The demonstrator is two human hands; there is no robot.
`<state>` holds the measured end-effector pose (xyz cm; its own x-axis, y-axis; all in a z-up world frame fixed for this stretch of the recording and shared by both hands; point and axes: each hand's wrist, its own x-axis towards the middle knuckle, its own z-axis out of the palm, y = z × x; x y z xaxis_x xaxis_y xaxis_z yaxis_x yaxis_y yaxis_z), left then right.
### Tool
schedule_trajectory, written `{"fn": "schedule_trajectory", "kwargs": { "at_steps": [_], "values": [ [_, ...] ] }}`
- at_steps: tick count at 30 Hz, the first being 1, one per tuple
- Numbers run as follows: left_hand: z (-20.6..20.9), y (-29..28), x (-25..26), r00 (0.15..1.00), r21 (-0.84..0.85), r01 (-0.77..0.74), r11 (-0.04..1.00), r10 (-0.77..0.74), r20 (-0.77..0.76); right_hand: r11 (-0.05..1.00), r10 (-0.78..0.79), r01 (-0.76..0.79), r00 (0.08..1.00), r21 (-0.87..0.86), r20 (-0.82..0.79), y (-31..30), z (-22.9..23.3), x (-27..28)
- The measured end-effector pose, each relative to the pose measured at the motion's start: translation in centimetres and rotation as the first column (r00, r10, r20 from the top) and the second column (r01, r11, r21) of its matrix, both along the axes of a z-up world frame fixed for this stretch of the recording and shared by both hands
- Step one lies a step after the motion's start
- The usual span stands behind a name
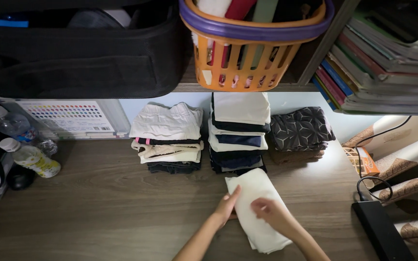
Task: Folding various items of laundry and organizing them into neat stacks on a desk
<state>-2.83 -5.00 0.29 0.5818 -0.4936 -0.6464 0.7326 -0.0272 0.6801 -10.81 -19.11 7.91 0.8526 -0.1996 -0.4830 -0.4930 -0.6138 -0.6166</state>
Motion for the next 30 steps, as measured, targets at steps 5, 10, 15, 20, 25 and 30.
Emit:
{"fn": "schedule_trajectory", "kwargs": {
  "at_steps": [5,10,15,20,25,30],
  "values": [
    [-2.0,-0.9,-0.5,0.962,0.229,0.011,0.973,-0.073,0.264,0.948,0.077,0.039,0.934,-0.315,0.349,-3.2,-2.4,1.6],
    [-4.1,-2.2,1.4,0.862,0.342,0.1,0.934,-0.253,0.439,0.885,0.304,-0.183,0.923,-0.428,0.235,-4.3,-4.1,3.1],
    [-3.1,-3.3,4.7,0.674,0.413,0.244,0.877,-0.46,0.578,0.779,0.194,-0.093,0.976,-0.62,0.097,-3.9,-3.8,4.0],
    [3.8,-0.7,4.2,0.623,0.671,0.118,0.732,-0.581,0.525,0.784,-0.074,0.084,0.996,-0.615,0.042,-2.7,-3.8,3.3],
    [2.0,1.6,2.7,0.632,0.683,-0.18,0.708,-0.448,0.632,0.813,-0.338,0.214,0.931,-0.541,-0.139,-1.0,-1.4,1.3],
    [-0.4,2.5,2.6,0.71,0.583,-0.224,0.781,-0.279,0.646,0.87,-0.444,0.391,0.886,-0.301,-0.131,-0.5,-0.4,0.0]
  ]
}}
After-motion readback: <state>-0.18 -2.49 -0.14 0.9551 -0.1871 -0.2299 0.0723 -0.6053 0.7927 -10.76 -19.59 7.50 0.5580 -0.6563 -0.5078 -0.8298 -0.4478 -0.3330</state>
